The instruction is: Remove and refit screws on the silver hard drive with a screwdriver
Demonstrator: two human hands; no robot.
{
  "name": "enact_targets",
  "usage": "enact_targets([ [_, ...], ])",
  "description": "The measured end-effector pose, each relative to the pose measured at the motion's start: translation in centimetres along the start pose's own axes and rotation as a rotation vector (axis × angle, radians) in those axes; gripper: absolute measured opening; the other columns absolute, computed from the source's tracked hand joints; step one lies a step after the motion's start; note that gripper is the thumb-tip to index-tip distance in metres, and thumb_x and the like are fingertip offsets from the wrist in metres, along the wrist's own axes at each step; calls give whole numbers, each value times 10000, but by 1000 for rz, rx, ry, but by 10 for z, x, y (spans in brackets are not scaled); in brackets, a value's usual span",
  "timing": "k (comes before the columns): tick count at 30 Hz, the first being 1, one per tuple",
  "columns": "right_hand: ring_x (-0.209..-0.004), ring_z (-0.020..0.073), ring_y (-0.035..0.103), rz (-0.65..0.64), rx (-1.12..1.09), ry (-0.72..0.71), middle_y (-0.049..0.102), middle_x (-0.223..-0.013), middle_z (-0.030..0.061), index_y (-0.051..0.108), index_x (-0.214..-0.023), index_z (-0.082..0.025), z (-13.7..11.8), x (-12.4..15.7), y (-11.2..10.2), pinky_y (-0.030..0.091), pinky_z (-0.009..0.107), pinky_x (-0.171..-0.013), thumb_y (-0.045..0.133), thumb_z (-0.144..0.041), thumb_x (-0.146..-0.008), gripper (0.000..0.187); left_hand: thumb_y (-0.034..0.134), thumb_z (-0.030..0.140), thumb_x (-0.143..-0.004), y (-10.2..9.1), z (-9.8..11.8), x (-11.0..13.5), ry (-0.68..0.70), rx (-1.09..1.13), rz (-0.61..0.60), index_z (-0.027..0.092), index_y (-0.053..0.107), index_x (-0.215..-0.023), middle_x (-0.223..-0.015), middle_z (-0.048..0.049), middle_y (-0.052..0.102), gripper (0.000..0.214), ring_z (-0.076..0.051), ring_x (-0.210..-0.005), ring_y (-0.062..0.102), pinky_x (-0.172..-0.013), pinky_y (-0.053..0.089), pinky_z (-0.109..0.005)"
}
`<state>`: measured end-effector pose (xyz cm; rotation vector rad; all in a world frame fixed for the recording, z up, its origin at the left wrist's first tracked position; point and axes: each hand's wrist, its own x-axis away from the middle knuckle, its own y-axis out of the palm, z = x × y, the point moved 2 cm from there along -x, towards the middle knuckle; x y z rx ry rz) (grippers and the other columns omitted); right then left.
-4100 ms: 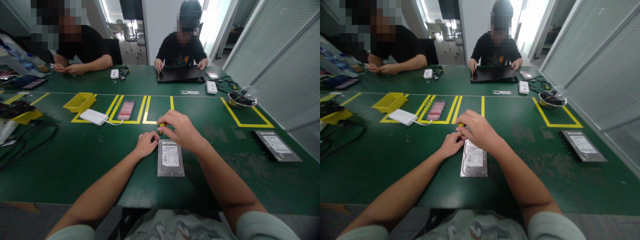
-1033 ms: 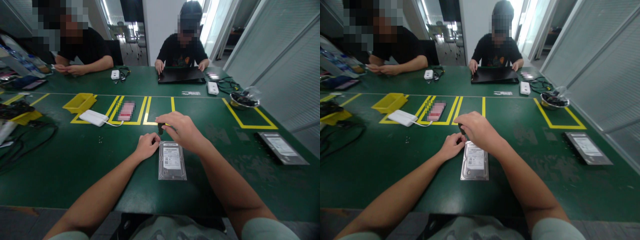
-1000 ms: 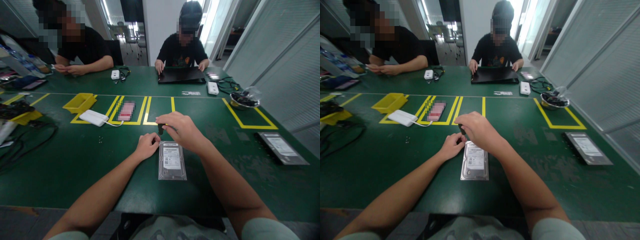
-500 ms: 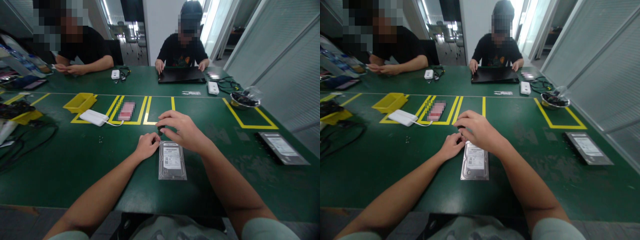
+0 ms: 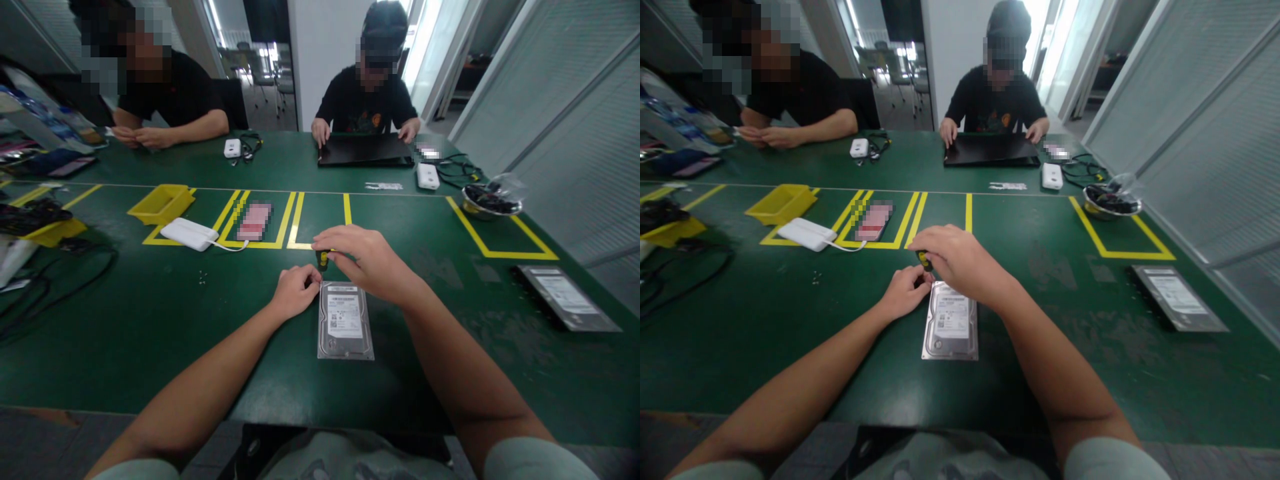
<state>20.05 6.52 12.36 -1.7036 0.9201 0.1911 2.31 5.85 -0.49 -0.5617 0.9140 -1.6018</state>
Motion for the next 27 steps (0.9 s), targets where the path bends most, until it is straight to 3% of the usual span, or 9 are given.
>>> enact_targets([
  [8,-1084,189,644,51,37,15,692,-1155,108,703,-1088,-144,0,-1,1,515,363,-948,553,-121,-924,223,559,241,-820,0,0,0,15,16,8,217,640,-821,-780,23,675,85,-190,-777,585,-724,382,-313],
  [14,-940,176,620,120,83,50,634,-1000,87,708,-957,-148,0,-2,6,515,330,-843,617,-161,-903,106,559,233,-817,-1,1,0,8,23,9,217,642,-822,-780,22,673,84,-190,-775,580,-730,386,-310],
  [22,-1060,207,637,98,92,-13,717,-1111,91,673,-1100,-136,-1,-1,6,483,383,-941,522,-88,-911,246,561,235,-823,-2,3,0,10,31,2,215,648,-817,-792,21,685,90,-190,-787,590,-744,393,-311],
  [27,-1086,200,639,96,71,-12,709,-1149,96,693,-1065,-139,-1,0,6,495,376,-948,505,-72,-908,254,560,237,-823,-1,2,0,12,24,8,213,645,-819,-791,18,682,89,-191,-791,591,-739,386,-314],
])
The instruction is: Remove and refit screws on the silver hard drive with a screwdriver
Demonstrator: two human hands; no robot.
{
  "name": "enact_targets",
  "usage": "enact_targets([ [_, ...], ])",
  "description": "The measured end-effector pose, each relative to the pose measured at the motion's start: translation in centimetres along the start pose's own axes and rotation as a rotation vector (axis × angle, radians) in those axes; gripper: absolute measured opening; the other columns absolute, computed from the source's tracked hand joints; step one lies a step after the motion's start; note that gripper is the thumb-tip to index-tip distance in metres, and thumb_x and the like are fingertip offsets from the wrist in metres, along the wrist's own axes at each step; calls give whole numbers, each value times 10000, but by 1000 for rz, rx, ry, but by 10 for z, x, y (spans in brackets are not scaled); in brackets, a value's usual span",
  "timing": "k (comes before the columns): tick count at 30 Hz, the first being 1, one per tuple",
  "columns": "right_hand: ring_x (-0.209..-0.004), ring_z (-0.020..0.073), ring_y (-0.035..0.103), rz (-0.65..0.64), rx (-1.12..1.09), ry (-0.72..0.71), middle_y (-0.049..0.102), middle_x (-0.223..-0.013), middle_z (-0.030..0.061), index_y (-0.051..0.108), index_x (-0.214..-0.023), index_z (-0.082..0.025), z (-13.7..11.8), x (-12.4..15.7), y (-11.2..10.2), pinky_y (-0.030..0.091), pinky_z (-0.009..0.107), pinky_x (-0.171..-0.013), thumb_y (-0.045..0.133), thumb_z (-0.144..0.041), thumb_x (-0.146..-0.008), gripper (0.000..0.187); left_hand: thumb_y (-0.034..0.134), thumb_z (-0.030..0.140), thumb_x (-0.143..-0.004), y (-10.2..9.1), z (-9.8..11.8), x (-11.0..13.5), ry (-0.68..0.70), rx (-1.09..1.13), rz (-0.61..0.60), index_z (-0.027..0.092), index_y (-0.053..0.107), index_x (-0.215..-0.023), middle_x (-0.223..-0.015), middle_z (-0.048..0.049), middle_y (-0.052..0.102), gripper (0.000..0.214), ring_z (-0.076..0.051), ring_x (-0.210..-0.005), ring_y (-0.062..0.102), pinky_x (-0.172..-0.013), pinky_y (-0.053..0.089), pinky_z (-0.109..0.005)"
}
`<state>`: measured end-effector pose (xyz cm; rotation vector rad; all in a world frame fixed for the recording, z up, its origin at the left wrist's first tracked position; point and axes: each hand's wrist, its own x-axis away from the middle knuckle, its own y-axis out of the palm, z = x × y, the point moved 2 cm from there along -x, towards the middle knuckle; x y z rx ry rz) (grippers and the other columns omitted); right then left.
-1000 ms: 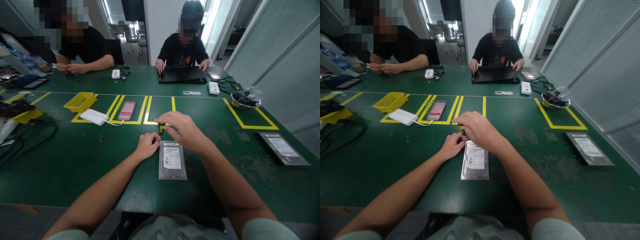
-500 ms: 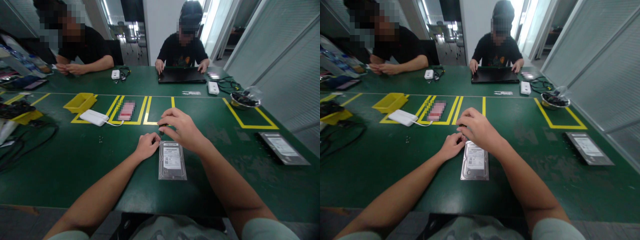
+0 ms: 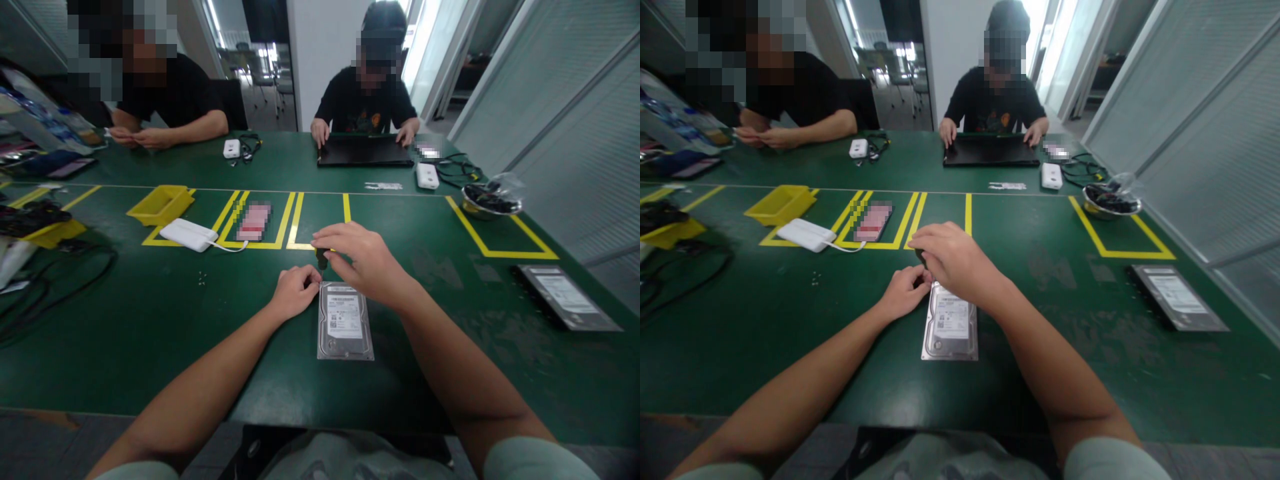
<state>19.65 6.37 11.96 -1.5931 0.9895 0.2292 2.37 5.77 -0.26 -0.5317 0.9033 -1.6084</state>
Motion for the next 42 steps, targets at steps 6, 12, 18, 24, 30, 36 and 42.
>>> enact_targets([
  [6,-989,187,642,37,-4,20,673,-1069,111,714,-1012,-128,-1,-1,0,524,329,-865,603,-141,-904,155,557,242,-829,0,0,0,0,-9,2,216,641,-824,-785,18,675,88,-192,-779,585,-728,376,-318],
  [12,-993,191,643,-8,8,22,698,-1040,95,703,-982,-134,0,-2,-1,518,343,-894,553,-130,-927,160,562,234,-819,1,-1,0,2,4,-3,223,644,-811,-776,28,679,84,-190,-781,587,-731,387,-314],
  [18,-1072,199,653,-56,21,-1,725,-1139,98,701,-1099,-121,-1,-2,-4,502,376,-958,498,-83,-931,266,560,223,-815,1,-3,0,8,19,-1,223,638,-799,-780,32,683,79,-184,-779,590,-743,400,-308],
  [24,-1127,205,655,-96,-13,1,722,-1179,119,716,-1122,-108,-3,-3,-6,512,383,-982,484,-85,-945,293,555,239,-829,1,-4,0,5,26,2,221,635,-802,-797,24,691,87,-187,-785,595,-745,408,-308],
  [30,-1105,226,644,-110,-22,7,704,-1183,152,710,-1133,-83,-3,-4,-7,523,422,-966,463,-88,-952,306,550,245,-839,0,-2,-1,1,17,-9,219,638,-806,-807,20,696,97,-192,-800,602,-758,409,-315],
  [36,-1002,184,628,-55,-13,37,680,-1086,104,698,-1124,-144,2,-2,1,517,350,-889,517,-140,-955,248,548,244,-838,0,0,0,0,-2,-7,218,639,-810,-792,16,688,99,-195,-793,597,-733,392,-316],
  [42,-839,181,557,15,233,130,593,-934,99,687,-982,-129,4,3,19,485,309,-728,524,-404,-982,320,547,261,-843,3,-4,-1,1,-28,14,210,640,-814,-792,-3,682,110,-206,-776,594,-717,368,-331],
])
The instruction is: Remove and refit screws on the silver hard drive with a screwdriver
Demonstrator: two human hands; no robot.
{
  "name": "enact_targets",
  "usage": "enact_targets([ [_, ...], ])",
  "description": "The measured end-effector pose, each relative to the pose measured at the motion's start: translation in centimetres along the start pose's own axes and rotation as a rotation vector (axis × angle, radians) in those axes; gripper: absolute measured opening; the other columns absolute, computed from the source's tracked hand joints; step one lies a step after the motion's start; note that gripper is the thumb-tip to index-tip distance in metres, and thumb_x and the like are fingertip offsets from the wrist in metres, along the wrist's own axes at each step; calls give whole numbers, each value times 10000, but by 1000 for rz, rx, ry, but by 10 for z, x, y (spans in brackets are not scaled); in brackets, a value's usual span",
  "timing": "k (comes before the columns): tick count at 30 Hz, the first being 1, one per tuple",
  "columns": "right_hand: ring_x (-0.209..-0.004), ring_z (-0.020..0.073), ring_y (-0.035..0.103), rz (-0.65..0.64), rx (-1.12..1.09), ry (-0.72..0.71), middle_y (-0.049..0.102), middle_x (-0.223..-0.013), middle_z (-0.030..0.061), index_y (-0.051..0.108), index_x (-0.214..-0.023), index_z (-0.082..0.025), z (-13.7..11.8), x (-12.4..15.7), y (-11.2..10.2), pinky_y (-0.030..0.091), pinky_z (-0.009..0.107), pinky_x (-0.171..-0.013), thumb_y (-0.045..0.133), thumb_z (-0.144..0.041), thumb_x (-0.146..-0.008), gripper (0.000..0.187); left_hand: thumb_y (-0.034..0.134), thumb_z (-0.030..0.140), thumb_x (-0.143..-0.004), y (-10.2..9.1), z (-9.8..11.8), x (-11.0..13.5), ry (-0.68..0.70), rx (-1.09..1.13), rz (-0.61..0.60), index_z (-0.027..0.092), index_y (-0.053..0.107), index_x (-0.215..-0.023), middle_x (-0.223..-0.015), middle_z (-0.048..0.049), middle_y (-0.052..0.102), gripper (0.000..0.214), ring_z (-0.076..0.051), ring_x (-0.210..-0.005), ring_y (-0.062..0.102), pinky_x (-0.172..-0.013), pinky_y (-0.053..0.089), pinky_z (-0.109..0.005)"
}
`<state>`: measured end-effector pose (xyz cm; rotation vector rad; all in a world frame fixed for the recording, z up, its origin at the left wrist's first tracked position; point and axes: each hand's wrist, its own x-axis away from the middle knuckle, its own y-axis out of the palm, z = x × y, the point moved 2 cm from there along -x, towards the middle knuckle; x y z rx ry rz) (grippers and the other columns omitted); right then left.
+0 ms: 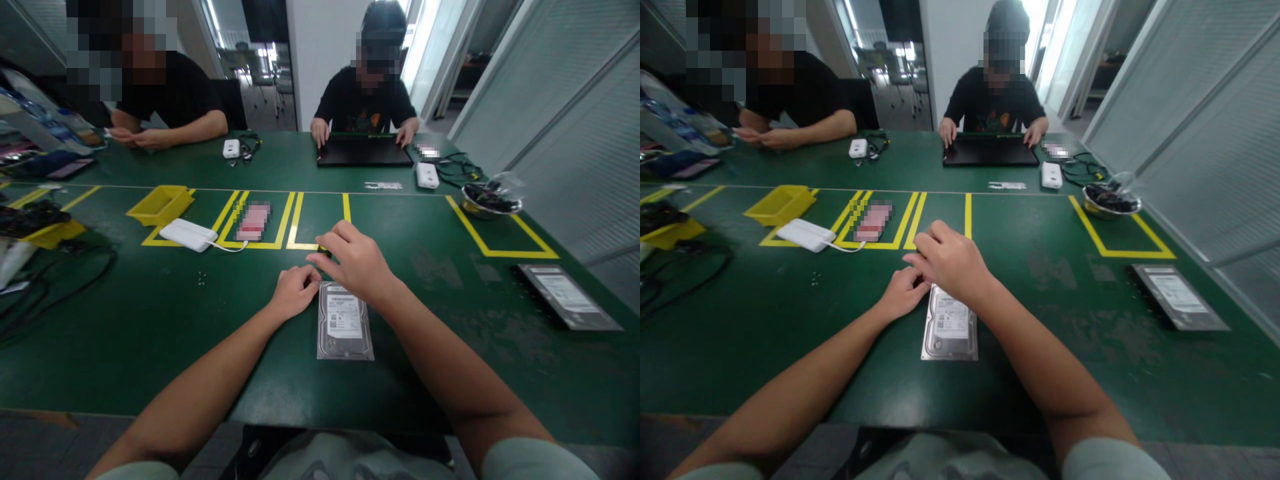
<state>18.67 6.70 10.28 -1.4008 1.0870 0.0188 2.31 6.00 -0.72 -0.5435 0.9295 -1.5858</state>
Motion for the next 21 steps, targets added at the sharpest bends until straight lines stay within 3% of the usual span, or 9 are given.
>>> enact_targets([
  [8,-825,182,535,43,17,5,578,-895,93,690,-978,-137,0,2,2,474,317,-747,436,-447,-1013,402,548,272,-853,0,1,0,-2,-13,-5,211,639,-812,-792,0,682,116,-206,-775,590,-717,371,-330],
  [21,-887,196,550,91,-125,-27,597,-951,97,716,-1015,-144,3,-1,-6,482,354,-801,492,-266,-980,258,532,288,-870,-4,5,1,1,8,-26,220,637,-813,-785,11,683,137,-198,-781,589,-729,376,-320],
])
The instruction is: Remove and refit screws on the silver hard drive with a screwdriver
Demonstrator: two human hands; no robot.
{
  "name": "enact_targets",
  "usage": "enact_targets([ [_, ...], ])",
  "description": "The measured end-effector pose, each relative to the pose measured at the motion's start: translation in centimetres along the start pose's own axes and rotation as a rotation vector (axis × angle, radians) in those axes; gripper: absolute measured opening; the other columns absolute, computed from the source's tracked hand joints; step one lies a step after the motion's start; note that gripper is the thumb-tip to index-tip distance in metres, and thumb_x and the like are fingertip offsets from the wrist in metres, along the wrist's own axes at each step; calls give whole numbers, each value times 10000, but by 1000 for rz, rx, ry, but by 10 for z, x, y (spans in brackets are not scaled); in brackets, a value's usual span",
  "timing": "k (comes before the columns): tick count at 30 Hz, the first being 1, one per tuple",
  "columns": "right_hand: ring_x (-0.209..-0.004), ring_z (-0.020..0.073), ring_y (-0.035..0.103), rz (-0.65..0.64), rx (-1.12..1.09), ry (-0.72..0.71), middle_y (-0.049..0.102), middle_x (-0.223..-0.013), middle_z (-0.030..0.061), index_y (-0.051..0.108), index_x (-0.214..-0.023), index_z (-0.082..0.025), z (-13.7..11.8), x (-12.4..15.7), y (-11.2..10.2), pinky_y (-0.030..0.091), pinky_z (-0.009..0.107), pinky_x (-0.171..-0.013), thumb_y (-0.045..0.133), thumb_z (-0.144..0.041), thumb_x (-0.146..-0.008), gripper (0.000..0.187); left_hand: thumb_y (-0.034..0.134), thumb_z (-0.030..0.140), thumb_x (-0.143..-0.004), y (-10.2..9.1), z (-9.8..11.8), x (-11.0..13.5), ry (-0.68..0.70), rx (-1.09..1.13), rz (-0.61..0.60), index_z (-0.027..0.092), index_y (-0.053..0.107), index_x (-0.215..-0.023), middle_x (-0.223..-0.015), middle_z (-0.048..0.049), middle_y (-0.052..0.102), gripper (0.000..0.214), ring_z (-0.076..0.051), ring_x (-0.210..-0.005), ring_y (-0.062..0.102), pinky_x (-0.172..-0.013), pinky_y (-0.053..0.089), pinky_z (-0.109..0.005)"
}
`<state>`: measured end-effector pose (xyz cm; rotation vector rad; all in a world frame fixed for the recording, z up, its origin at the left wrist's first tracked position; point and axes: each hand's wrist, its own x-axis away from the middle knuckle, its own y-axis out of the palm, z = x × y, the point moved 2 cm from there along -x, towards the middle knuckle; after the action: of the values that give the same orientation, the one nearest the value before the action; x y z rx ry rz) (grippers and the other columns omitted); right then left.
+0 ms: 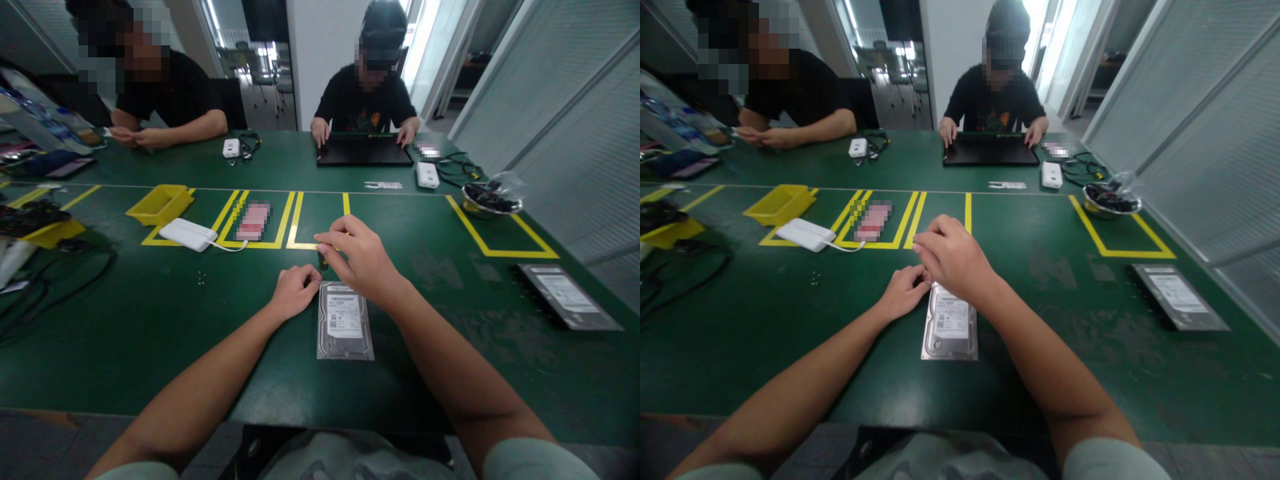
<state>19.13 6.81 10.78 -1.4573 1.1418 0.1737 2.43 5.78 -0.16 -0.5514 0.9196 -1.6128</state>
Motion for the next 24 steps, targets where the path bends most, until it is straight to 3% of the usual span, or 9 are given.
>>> enact_targets([
  [7,-908,206,599,-53,-39,-30,681,-980,101,714,-1060,-138,-2,-3,-8,485,367,-826,487,-204,-966,254,542,274,-856,0,-2,0,7,11,4,219,635,-812,-777,17,676,116,-193,-778,589,-727,384,-315],
  [13,-1058,186,646,-120,-156,-69,723,-1091,76,684,-1042,-153,-7,-4,-12,491,360,-943,447,-95,-937,266,541,275,-854,2,-4,-1,10,6,8,218,635,-813,-792,10,684,118,-196,-785,595,-728,385,-319],
  [19,-957,182,644,-47,-122,-39,676,-1020,98,715,-981,-146,-7,-5,-10,522,329,-844,585,-210,-929,154,535,293,-866,2,-3,0,12,-3,13,218,635,-827,-802,4,683,131,-205,-788,591,-729,372,-330],
  [24,-946,176,654,-70,-126,-40,706,-990,88,707,-971,-134,-5,-5,-10,523,320,-852,534,-138,-935,177,541,274,-860,0,-2,0,7,-1,1,221,636,-821,-784,17,679,115,-199,-788,590,-744,378,-326],
])
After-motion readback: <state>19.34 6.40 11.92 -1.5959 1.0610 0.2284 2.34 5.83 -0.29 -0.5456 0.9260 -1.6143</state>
